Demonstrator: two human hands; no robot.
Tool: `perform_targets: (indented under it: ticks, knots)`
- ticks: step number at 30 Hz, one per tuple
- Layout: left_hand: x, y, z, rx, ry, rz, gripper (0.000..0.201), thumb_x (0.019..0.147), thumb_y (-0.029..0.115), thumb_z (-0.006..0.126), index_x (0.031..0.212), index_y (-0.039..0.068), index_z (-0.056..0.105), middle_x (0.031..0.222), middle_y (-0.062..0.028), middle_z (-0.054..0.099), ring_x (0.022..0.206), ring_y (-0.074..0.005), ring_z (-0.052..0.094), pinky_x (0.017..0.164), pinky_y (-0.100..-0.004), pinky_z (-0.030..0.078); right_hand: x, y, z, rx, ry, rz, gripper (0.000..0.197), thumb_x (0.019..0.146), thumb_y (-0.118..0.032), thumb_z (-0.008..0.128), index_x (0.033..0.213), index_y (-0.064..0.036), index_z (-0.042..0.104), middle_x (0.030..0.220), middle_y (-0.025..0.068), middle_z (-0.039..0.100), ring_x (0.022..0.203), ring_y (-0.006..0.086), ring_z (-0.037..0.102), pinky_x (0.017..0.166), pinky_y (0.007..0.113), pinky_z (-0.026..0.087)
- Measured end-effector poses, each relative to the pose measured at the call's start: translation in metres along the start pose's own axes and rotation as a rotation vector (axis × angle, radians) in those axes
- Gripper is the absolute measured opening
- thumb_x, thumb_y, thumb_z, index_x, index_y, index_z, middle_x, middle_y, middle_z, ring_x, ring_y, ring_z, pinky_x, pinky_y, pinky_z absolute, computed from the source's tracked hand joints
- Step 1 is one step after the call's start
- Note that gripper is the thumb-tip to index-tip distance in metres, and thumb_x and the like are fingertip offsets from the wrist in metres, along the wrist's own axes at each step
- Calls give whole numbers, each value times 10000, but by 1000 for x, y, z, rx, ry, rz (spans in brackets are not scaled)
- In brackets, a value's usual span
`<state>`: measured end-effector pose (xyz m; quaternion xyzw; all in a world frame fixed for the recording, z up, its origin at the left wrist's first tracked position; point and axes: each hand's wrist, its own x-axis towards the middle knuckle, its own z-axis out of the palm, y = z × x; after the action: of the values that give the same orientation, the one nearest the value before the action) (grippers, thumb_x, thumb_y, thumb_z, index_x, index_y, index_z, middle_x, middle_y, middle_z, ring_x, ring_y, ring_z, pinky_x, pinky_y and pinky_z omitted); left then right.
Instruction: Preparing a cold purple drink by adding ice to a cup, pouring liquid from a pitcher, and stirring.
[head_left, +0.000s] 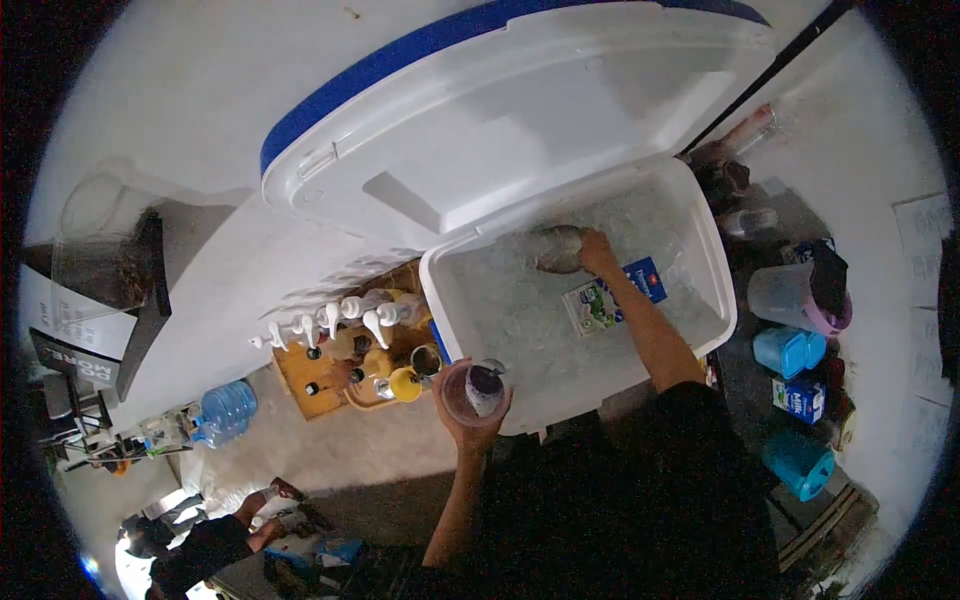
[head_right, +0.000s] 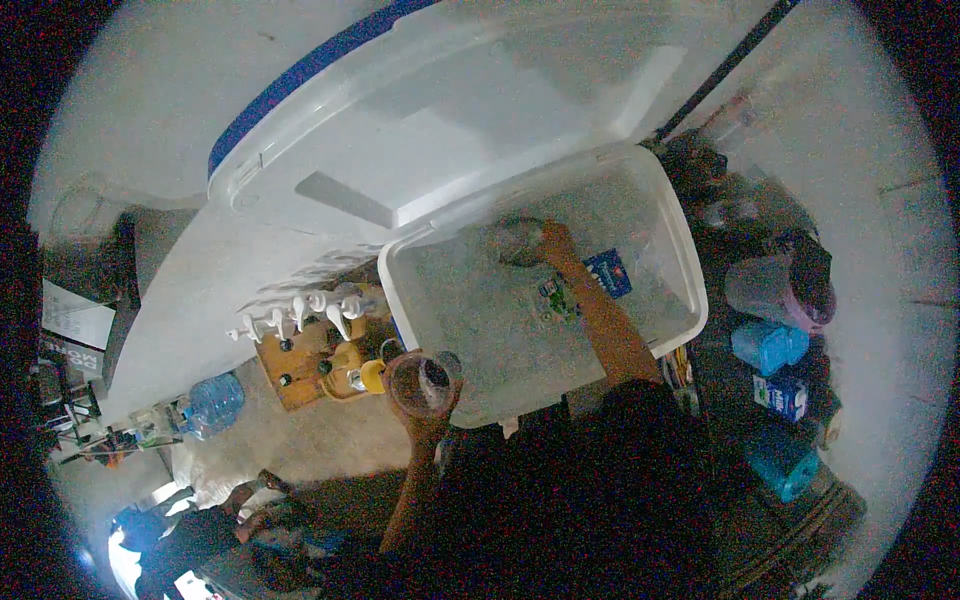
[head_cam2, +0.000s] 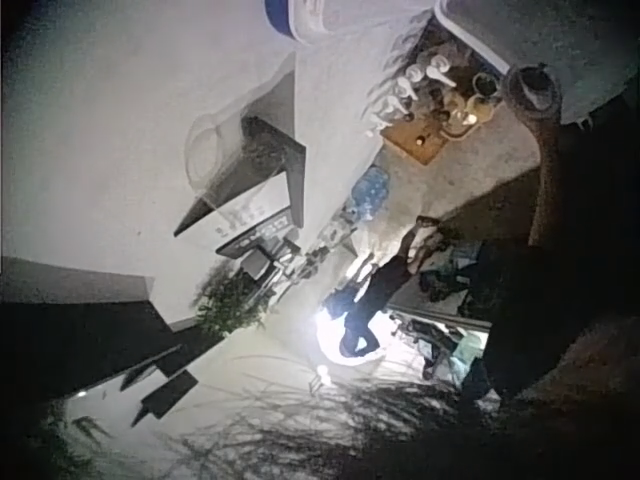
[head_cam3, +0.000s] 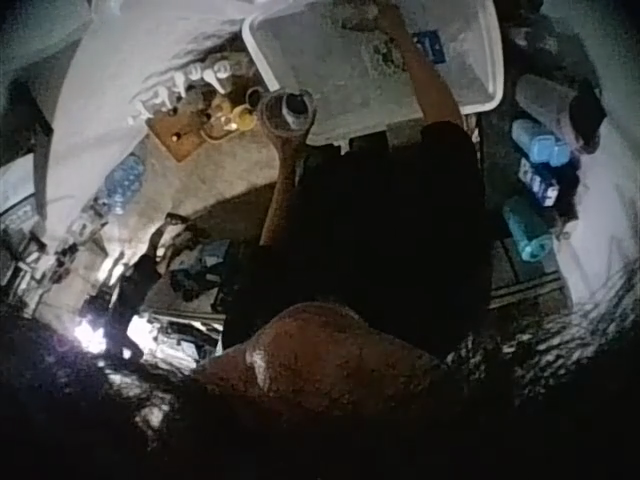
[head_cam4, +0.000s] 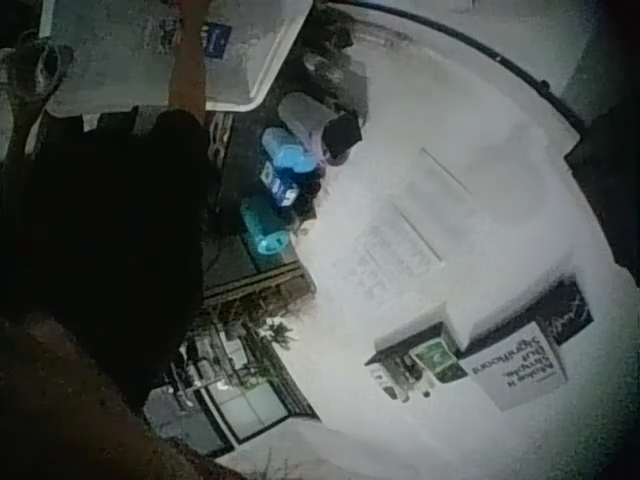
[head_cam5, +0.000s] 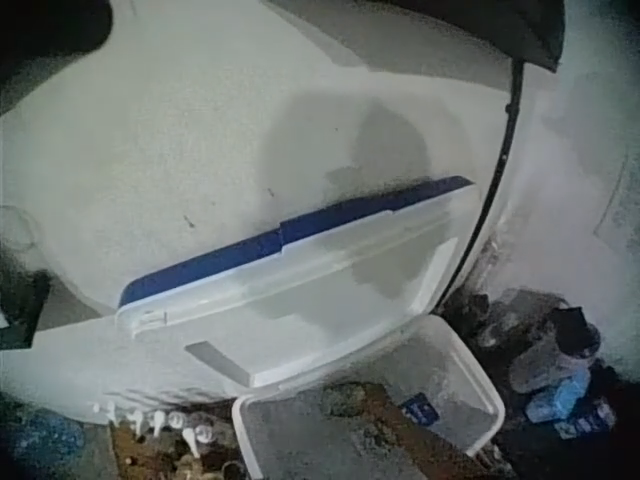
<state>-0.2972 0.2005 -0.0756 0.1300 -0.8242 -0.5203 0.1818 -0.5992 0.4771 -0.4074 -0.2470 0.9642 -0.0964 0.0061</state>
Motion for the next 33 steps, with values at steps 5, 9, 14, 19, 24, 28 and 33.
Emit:
perform_targets:
  ticks: [5,9,14,19,24,28,33]
  knots:
    - [-9,-9,-18,205,-9,-33,866,567,76,869,1259,46,350,1215,-155,500,1124,-261,522,992,-396,417,6,-69,-29,186,-205,-166,395,787,-98,536,1160,33,538,1215,217,524,1128,370,500,961,468,394]
    - [-15,-13,-26,168,31,-41,852,570,81,868,1254,48,361,1208,-150,504,1130,-258,515,990,-392,415,10,-122,-115,290,-234,-121,412,770,-54,572,1166,49,524,1175,218,544,1102,391,507,939,477,410]
    - [-5,-13,-19,195,0,28,830,569,90,872,1240,48,385,1198,-140,511,1119,-247,517,972,-390,429,15,-144,-123,486,-254,-11,442,780,-39,561,1196,77,471,977,247,595,890,431,574,824,501,466]
    - [-3,-6,-17,-5,158,-129,690,597,273,836,1159,50,502,1119,-98,552,1093,-279,508,1012,-423,343,10,-227,-169,395,-225,56,434,793,-38,557,1199,77,460,935,264,603,839,440,589,800,509,476]
    - [1,-3,-19,-100,197,-123,745,596,262,849,1194,32,470,1158,-109,535,1135,-262,494,1027,-413,345,5,-196,-99,361,-206,170,374,829,-64,538,1161,98,478,967,278,592,921,421,580,803,496,471]
    - [-3,-19,-26,155,124,-152,807,603,252,856,1234,19,411,1181,-123,513,1166,-262,480,1043,-403,342,-10,-208,-74,341,169,-241,396,823,-81,552,1167,100,476,980,276,591,950,427,568,824,489,466]
    - [1,-12,-26,-32,163,-119,819,617,278,856,1247,32,393,1172,-112,512,1167,-270,469,1073,-412,283,-7,-237,-90,552,59,114,359,791,-78,567,1114,77,536,961,273,580,930,421,576,840,488,465]
